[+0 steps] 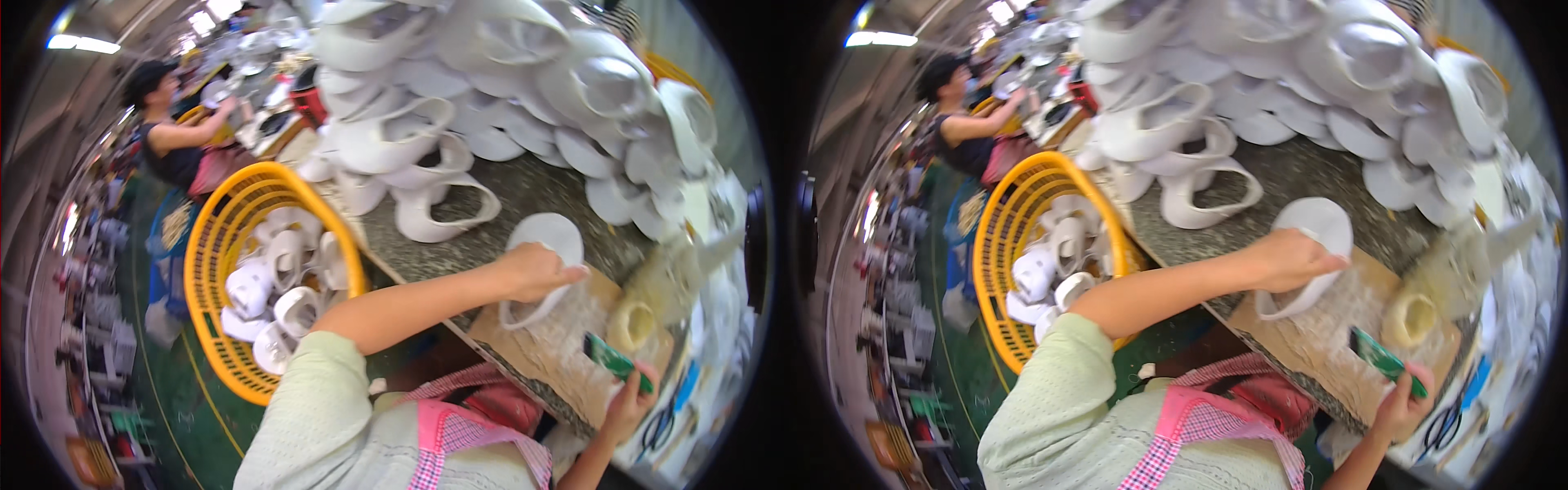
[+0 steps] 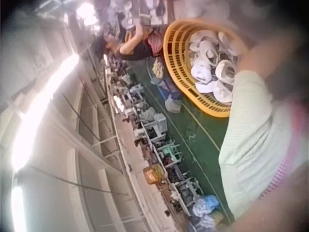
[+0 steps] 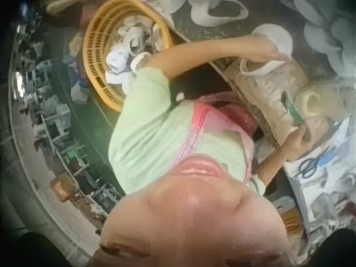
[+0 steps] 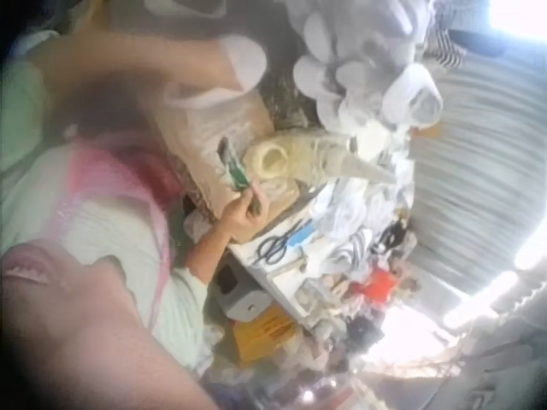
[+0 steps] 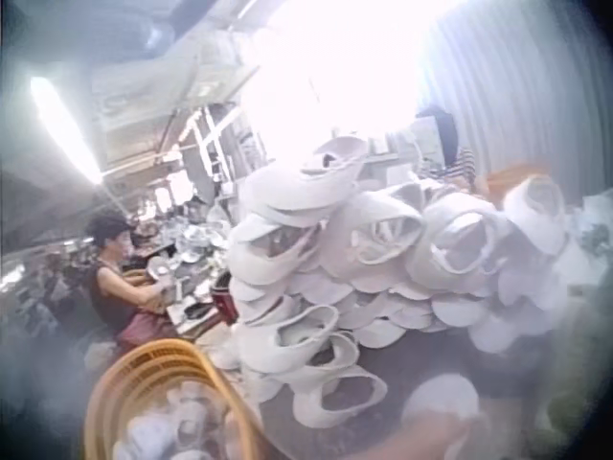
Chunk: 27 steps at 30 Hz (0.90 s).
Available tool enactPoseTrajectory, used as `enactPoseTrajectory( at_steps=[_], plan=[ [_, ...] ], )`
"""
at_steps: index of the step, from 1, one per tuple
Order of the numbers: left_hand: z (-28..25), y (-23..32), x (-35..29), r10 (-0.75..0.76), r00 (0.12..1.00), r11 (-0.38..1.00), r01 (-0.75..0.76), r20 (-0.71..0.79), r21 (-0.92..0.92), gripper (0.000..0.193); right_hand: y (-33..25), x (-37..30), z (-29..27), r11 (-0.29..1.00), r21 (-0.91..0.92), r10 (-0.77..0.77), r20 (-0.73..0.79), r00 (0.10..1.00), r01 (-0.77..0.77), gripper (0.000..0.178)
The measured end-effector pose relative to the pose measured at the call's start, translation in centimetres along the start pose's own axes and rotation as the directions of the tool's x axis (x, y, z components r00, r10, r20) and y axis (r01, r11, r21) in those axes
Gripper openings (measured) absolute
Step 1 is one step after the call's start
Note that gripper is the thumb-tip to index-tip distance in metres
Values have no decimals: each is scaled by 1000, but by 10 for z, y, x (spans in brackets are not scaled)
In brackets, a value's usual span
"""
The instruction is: The person applies adhesive to shoe uppers using a spreader tool, taking the pieces from a basket and stacking the glued pieces on the table.
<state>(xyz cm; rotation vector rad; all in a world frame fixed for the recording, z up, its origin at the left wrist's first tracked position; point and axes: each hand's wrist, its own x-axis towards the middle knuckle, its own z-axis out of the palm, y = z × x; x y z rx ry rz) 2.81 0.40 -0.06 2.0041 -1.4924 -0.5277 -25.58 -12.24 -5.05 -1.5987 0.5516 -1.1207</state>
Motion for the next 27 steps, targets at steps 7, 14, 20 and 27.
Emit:
enactPoseTrajectory(
  at_steps=[7,14,20,27],
  plan=[
    [-38,-34,-51,402,900,915,-386,170,-122,31,1,3,-8,995,96,-39,39,998,35,16],
    [-18,-48,-69,527,848,818,-522,48,241,20,-2,-2,-14,995,95,-26,2,1000,26,17],
    [-29,34,-74,440,831,897,-421,-339,133,50,-10,-4,-12,992,103,-70,-56,996,76,17],
    [19,35,-95,288,884,957,-262,-367,121,54,-26,-17,-6,981,45,-189,-36,981,191,19]
  ],
)
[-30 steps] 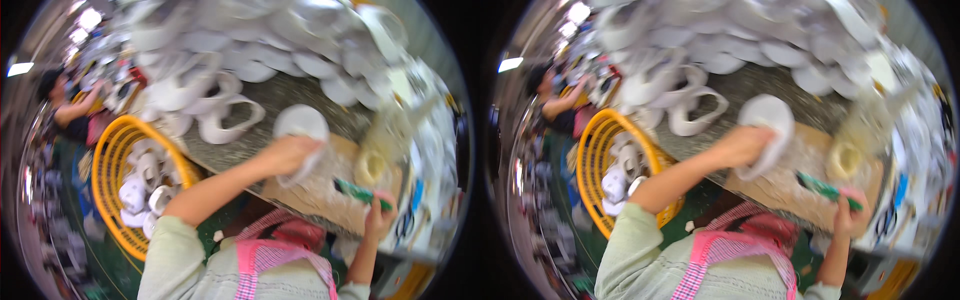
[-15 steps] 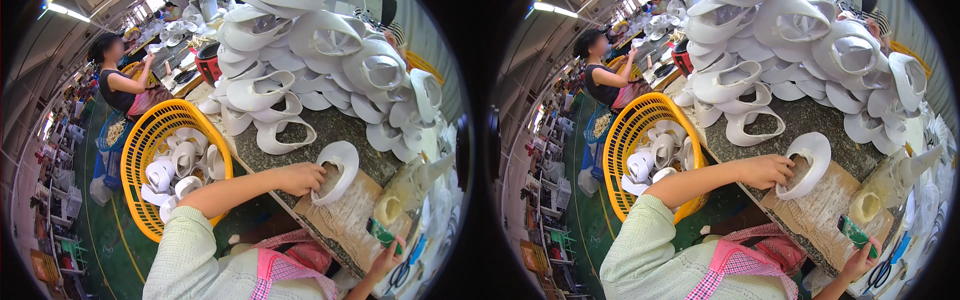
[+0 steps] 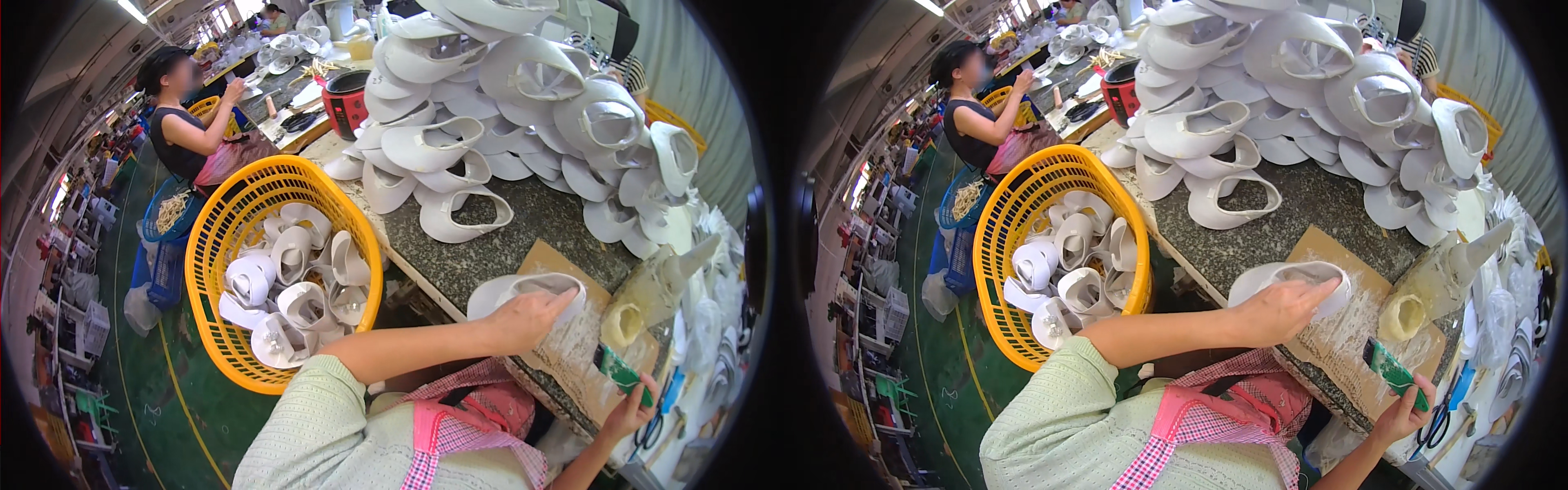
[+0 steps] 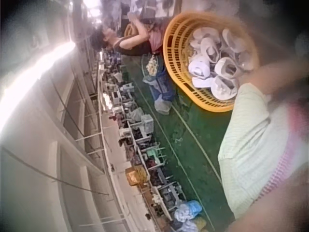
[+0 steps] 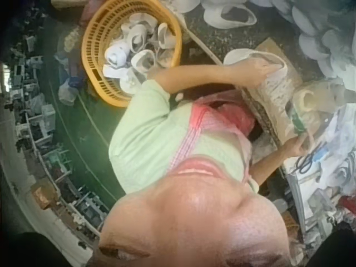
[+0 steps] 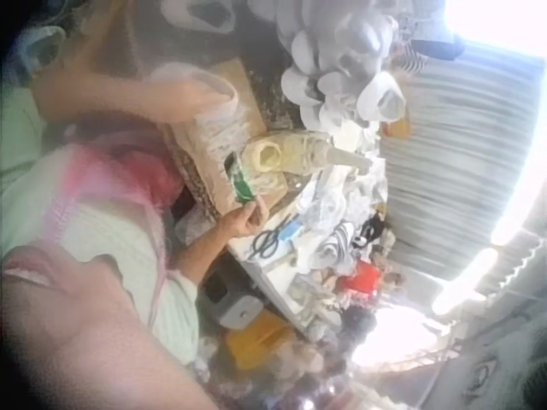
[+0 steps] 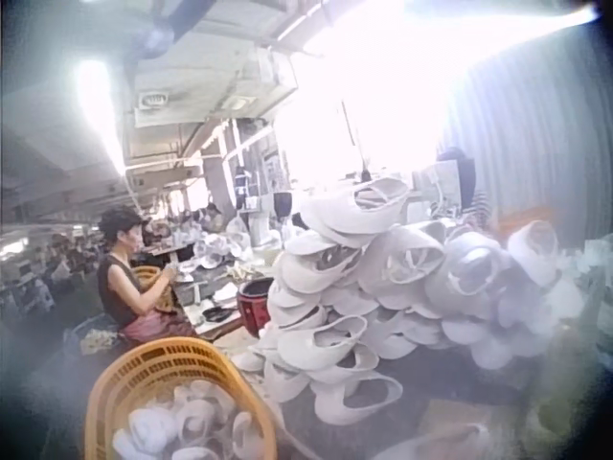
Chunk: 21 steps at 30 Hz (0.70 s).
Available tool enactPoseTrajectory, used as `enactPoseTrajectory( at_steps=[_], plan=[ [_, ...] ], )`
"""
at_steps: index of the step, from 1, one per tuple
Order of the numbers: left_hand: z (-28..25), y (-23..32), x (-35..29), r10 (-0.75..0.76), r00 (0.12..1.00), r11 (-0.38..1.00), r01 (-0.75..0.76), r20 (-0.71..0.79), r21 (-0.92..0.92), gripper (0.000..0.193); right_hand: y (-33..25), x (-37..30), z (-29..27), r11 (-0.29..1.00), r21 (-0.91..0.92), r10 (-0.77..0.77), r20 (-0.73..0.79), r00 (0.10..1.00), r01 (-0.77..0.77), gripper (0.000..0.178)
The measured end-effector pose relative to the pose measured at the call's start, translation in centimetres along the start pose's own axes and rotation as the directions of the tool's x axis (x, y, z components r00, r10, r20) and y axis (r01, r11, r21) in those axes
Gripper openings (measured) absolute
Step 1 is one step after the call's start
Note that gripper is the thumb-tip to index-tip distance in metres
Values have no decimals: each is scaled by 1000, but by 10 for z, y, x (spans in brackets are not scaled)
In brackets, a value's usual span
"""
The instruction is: The person applies adhesive to shoe uppers using a spreader tool, taking the pieces from a basket and stacking the glued pieces on the table.
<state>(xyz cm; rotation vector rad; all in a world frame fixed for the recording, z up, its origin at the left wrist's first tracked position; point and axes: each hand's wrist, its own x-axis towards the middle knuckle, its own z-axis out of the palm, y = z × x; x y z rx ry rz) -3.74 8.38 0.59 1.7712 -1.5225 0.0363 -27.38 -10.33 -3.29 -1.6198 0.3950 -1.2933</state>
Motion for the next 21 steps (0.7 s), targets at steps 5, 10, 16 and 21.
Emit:
enactPoseTrajectory(
  at_steps=[5,10,16,21],
  plan=[
    [-6,15,-7,-9,999,996,12,-34,90,58,-12,-2,-10,999,47,1,-34,999,0,18],
    [4,5,-12,148,970,962,-95,-195,257,60,-5,-2,-9,989,140,44,14,999,-45,20],
    [13,-2,-7,-8,989,997,20,-149,80,59,6,2,-12,988,145,-46,-107,993,61,20],
    [9,-16,-6,-189,982,979,190,-10,74,44,7,41,10,996,-95,1,-36,999,-5,18]
  ],
)
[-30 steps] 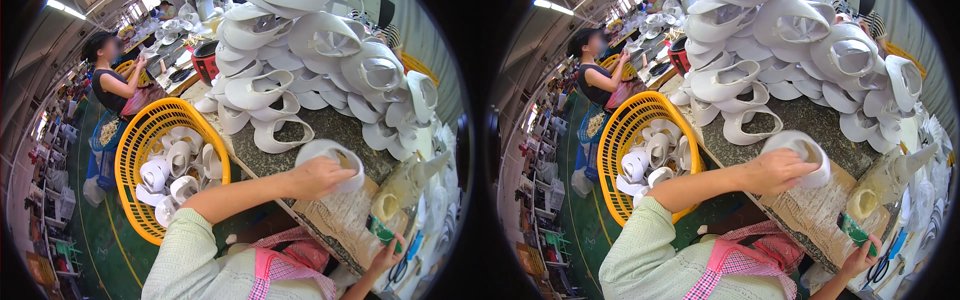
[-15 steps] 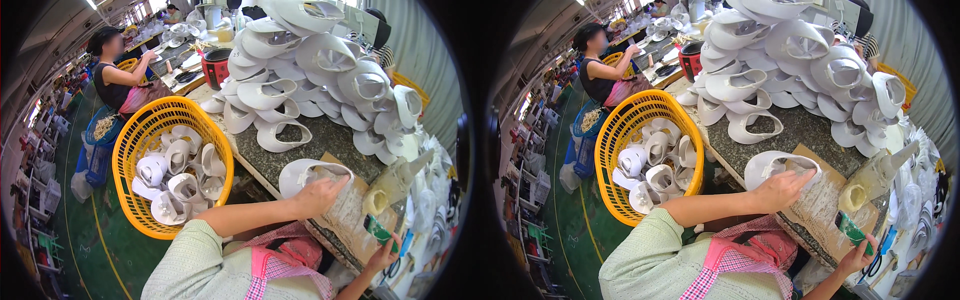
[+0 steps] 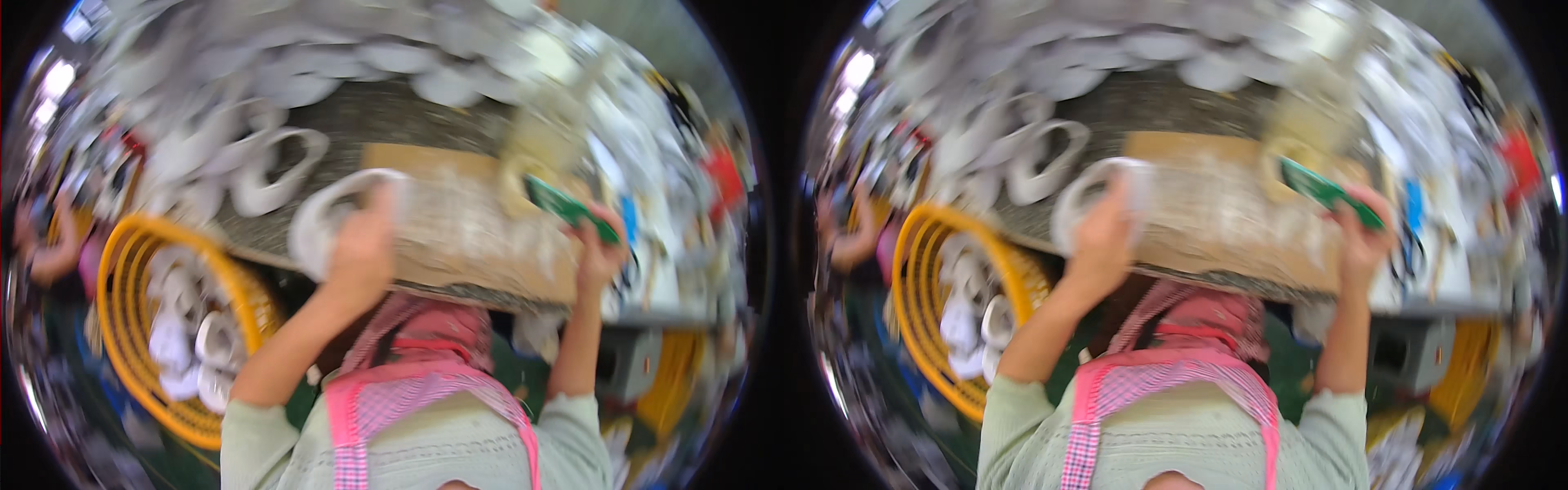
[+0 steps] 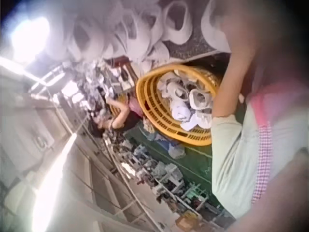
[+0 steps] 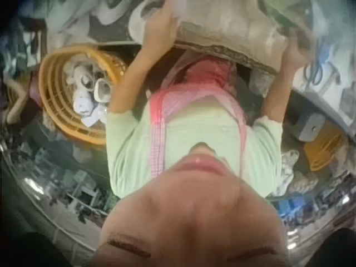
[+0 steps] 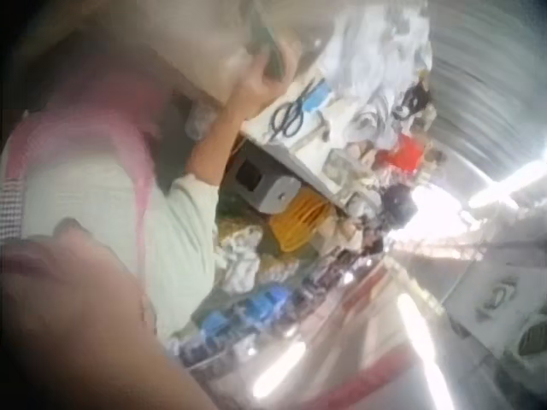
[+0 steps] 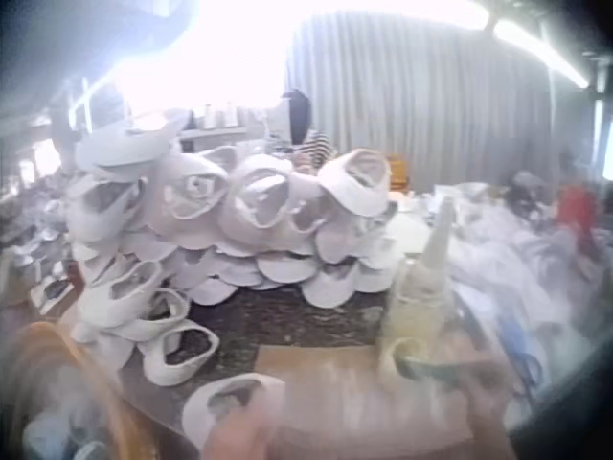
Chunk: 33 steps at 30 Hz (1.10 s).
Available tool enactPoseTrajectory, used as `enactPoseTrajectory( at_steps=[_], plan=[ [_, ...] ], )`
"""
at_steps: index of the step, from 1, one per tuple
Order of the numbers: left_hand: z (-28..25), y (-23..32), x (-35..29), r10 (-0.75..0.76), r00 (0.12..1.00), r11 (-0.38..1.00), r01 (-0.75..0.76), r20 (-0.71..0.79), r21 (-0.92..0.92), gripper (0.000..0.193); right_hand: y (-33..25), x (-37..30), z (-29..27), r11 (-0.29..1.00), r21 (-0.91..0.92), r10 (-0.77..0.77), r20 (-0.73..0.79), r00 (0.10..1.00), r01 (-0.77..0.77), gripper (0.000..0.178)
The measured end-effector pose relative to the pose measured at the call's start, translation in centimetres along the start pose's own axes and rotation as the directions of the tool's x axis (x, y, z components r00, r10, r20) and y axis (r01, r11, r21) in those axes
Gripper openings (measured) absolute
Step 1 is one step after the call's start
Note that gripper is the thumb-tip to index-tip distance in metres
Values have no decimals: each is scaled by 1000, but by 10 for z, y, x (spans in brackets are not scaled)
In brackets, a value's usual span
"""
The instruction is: The person applies adhesive to shoe uppers using a spreader tool, taking the pieces from a basket and stacking the glued pieces on the table.
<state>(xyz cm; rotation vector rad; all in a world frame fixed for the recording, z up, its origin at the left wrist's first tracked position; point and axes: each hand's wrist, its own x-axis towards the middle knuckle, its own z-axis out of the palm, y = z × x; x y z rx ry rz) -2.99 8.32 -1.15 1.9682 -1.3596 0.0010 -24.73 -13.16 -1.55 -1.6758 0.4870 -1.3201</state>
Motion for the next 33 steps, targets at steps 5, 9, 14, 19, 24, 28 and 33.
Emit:
enactPoseTrajectory(
  at_steps=[5,9,14,19,24,28,33],
  plan=[
    [19,3,7,-173,975,959,200,143,-202,50,-14,21,-6,992,-83,96,37,995,-93,14],
    [35,6,8,-122,978,962,159,170,-220,53,-4,24,0,940,-342,15,54,998,4,12],
    [39,-6,3,-81,940,735,281,331,-617,95,-13,40,-3,925,-379,87,131,987,-32,12],
    [29,12,23,-207,876,538,473,435,-698,112,-4,33,-36,943,-291,-41,372,927,159,10],
    [27,15,29,-214,877,305,478,429,-824,114,6,3,-39,956,-41,295,108,949,-292,12],
    [31,16,32,-207,870,275,490,447,-827,114,-7,-10,31,933,335,53,241,969,-134,15],
    [31,20,27,-218,865,234,496,452,-836,114,-1,2,78,972,233,-83,253,964,22,16]
  ],
)
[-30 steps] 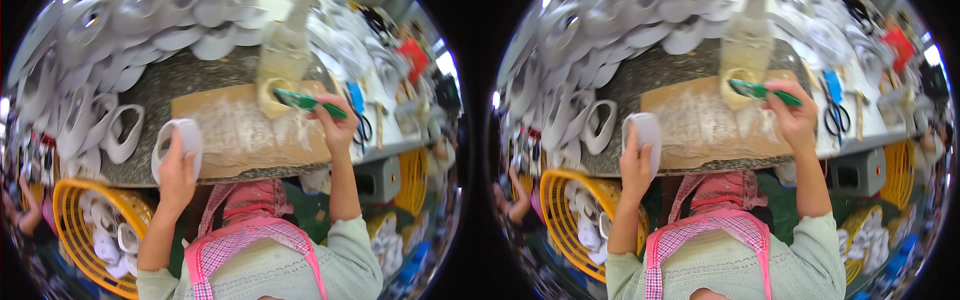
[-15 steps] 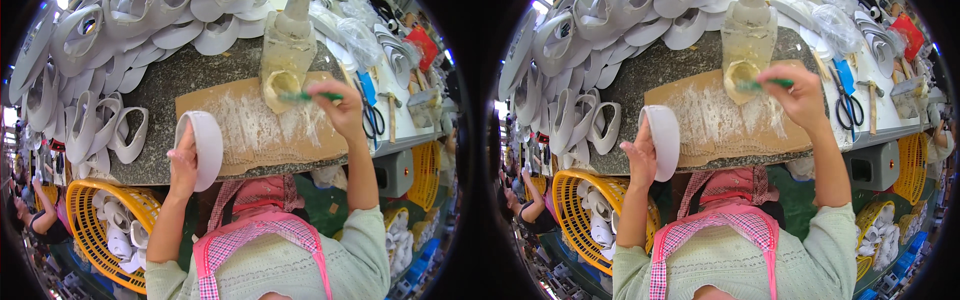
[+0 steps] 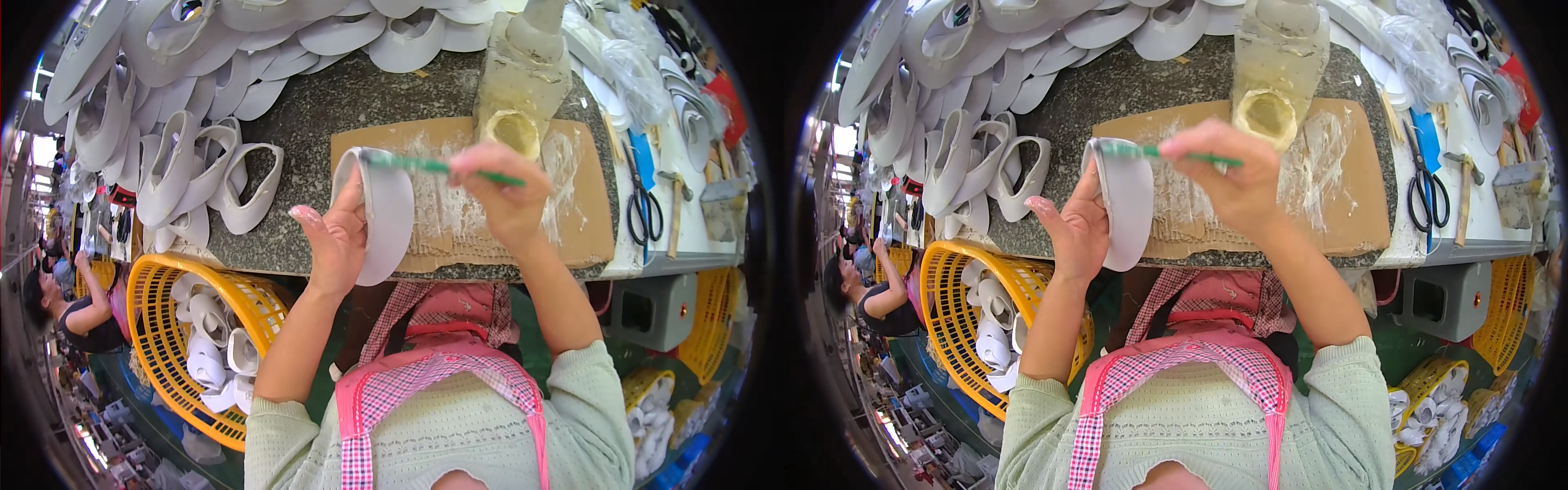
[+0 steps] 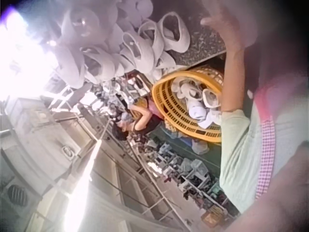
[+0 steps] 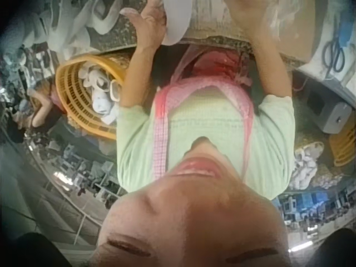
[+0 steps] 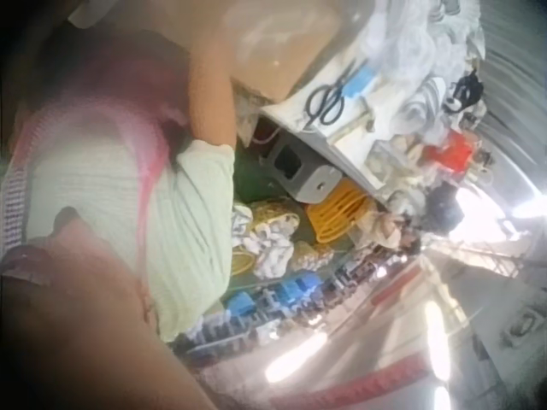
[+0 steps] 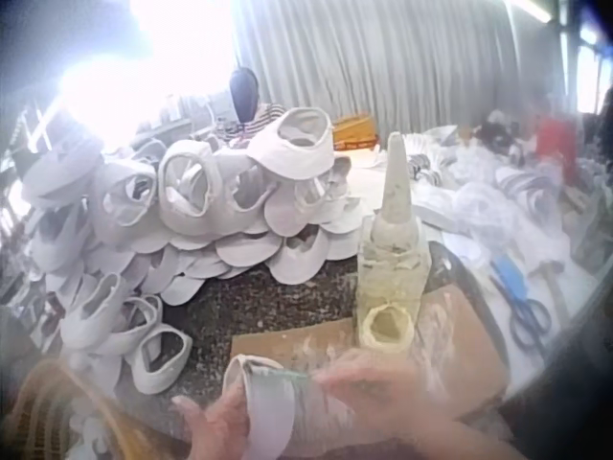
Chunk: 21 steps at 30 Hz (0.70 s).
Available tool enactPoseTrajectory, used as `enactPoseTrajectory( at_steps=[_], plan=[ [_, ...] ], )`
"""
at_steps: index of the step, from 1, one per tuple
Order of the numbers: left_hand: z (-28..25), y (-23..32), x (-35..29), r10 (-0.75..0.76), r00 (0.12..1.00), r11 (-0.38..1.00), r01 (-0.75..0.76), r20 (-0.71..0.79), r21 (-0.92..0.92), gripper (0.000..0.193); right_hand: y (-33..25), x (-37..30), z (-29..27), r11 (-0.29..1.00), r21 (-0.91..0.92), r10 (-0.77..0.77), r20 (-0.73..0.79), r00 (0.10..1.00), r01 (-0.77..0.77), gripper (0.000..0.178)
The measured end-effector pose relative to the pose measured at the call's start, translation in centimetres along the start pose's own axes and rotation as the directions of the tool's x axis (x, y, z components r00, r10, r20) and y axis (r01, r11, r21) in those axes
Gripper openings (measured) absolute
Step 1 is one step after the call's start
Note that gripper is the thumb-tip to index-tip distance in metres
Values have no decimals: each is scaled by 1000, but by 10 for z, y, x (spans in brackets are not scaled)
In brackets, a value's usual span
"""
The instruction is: The person applies adhesive to shoe uppers using a spreader tool, taking the pieces from a basket and stacking the glued pieces on the table.
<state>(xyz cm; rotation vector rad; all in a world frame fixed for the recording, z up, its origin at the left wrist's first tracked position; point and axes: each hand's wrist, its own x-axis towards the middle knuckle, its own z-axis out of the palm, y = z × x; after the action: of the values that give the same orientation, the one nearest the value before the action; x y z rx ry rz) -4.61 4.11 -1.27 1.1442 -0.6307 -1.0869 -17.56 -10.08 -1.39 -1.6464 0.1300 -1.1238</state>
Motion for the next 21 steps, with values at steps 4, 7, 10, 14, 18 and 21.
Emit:
enactPoseTrajectory(
  at_steps=[4,7,10,14,18,21],
  plan=[
    [-15,5,5,7,999,999,-9,-52,-31,119,-15,-22,1,992,-9,-107,473,875,126,10],
    [-18,4,-7,-11,1000,1000,11,9,-18,121,-9,17,3,984,52,-174,144,974,168,14],
    [-26,5,-3,-29,999,999,29,39,-16,123,13,30,5,966,-34,-257,42,966,258,19],
    [-27,-7,-16,-64,998,997,63,-27,-51,123,8,-7,-10,971,-102,-185,253,950,216,12],
    [-30,-6,-15,-54,998,996,55,13,-69,123,1,5,-9,993,31,-119,177,977,115,13],
    [-25,-3,-10,-33,999,991,32,-1,-130,120,5,19,2,988,118,-110,98,989,98,16]
  ],
)
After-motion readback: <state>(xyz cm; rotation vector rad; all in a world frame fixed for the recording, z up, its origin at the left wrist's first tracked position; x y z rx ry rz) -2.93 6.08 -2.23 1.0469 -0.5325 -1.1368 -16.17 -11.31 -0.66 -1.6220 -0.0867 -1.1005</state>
